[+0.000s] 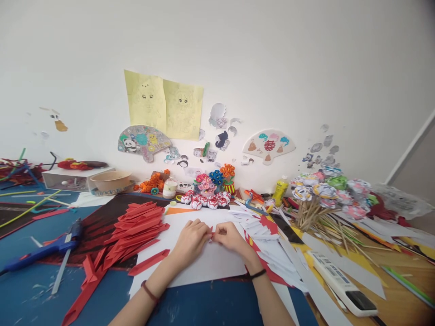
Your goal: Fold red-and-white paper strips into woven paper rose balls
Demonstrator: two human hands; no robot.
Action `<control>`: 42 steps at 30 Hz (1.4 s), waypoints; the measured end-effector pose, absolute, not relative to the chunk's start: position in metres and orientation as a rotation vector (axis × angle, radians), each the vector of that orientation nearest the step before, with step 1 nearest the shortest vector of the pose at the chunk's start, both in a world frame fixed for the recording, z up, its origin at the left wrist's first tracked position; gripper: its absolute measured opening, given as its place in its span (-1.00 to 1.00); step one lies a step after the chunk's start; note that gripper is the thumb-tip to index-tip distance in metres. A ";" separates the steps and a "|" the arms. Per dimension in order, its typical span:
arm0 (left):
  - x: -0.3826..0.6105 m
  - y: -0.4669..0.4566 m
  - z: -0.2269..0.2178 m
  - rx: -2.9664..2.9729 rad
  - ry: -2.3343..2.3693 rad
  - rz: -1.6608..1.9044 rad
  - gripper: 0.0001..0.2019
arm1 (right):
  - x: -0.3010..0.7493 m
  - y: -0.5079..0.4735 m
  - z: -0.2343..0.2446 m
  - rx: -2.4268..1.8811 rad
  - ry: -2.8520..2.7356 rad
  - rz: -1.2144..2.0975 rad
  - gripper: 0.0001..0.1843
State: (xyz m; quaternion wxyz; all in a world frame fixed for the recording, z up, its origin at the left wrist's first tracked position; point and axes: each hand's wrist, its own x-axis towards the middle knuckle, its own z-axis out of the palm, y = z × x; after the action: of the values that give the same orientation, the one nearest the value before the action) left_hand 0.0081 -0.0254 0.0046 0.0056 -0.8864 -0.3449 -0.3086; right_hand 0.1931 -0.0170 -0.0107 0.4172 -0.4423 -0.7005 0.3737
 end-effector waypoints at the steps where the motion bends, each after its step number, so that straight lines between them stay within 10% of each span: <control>1: 0.008 -0.026 0.005 -2.776 -1.092 -0.966 -0.81 | 0.193 -0.017 -0.011 -1.102 -1.746 0.982 -0.85; 11: 0.010 -0.016 -0.004 -2.776 -1.613 -1.168 -0.79 | 0.185 -0.021 -0.009 -1.079 -1.719 1.027 -0.93; 25: 0.004 -0.009 -0.001 -2.754 -1.764 -1.646 -0.70 | 0.171 -0.035 -0.001 -1.315 -2.114 -0.179 -0.78; 42: -0.003 0.002 -0.001 -3.007 -2.036 -2.094 -0.67 | 0.165 -0.039 -0.001 -1.124 -2.193 0.142 -0.75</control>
State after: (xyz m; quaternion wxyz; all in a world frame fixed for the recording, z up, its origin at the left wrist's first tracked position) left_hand -0.0032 0.0025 -0.0008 -0.5013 -0.6207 -0.4202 -0.4323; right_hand 0.1650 -0.0389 -0.0014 0.3303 -0.4299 -0.8386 0.0543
